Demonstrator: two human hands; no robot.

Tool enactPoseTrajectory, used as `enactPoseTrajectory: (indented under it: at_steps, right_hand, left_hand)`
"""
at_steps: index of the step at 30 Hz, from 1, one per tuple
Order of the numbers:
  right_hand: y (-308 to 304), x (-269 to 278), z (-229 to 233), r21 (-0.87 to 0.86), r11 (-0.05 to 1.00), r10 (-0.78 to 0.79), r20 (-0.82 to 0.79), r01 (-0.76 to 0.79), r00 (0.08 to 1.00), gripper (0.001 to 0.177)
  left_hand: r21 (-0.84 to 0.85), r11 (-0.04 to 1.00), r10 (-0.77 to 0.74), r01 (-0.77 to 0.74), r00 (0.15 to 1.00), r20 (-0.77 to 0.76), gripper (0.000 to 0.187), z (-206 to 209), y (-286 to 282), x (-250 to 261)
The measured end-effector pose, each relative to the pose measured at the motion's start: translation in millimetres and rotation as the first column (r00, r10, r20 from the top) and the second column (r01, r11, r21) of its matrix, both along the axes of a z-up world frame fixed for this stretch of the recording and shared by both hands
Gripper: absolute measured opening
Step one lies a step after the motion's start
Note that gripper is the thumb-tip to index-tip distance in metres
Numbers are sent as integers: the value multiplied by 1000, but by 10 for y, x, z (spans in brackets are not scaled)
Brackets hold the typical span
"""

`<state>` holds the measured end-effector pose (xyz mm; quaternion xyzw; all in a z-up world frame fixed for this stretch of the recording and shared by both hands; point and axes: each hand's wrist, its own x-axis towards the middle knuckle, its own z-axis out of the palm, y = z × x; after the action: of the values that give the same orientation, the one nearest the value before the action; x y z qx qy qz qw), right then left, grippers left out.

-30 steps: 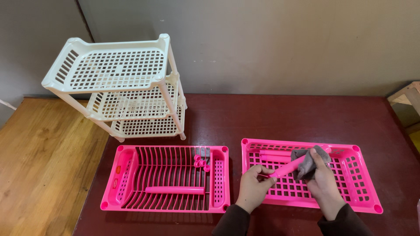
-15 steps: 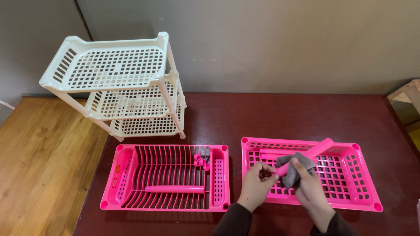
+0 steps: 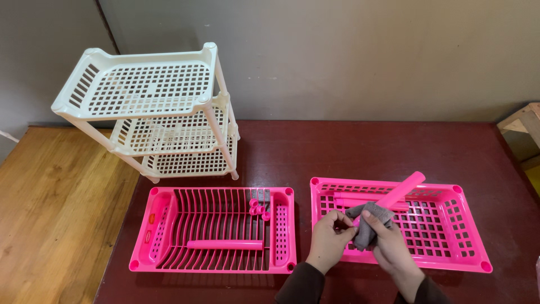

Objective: The person wipes pink plastic shelf legs with a gray cloth, then inserts the legs into the corners of a pink plastic shelf tray. The person repeats this for multiple legs, partially assembling the shelf base.

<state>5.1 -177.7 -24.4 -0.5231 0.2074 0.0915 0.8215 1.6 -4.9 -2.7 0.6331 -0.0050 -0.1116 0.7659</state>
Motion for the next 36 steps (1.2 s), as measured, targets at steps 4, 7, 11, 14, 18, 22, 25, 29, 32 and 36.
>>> enactPoseTrajectory:
  at_steps: [4,7,11,14,18,22,25,29,32,36]
  right_hand:
    - [-410,265,151,-45,992,-115,93,120,989,27]
    - [-623,437,164,4,969,-246,88,247,965,29]
    - [-449,337,36,42,949,-315,15,314,949,26]
    - [-84,74,-82,58,988,-143,47,140,989,28]
    - [6,20,-74,-1,1000,5,14,-5,1000,34]
    - [-380,315,16,-22,980,-199,31,199,980,31]
    - [-591,458,27,13,948,-318,19,318,948,31]
    - [-353,321,-55,40,957,-287,-16,288,958,31]
    - [20,42,-128,59,994,-89,36,87,995,34]
    - [-28,100,-70,-84,995,-39,89,46,995,36]
  left_hand:
    - [-46,999,-5,6,1000,16,17,55,100,0]
    - [-15,1000,-5,5,1000,-20,17,117,156,-25]
    - [50,999,13,-13,1000,4,22,142,140,-20]
    - [-54,998,9,-8,1000,10,27,142,51,5]
    - [-13,1000,14,-13,998,65,26,113,45,9]
    - [33,999,-3,2,1000,22,22,83,133,2]
    - [59,998,0,-3,999,52,21,66,162,-10]
    - [55,998,10,-14,997,75,21,64,103,9]
    - [63,998,13,-16,999,44,22,88,22,31]
    - [42,999,23,-29,992,122,24,115,61,52]
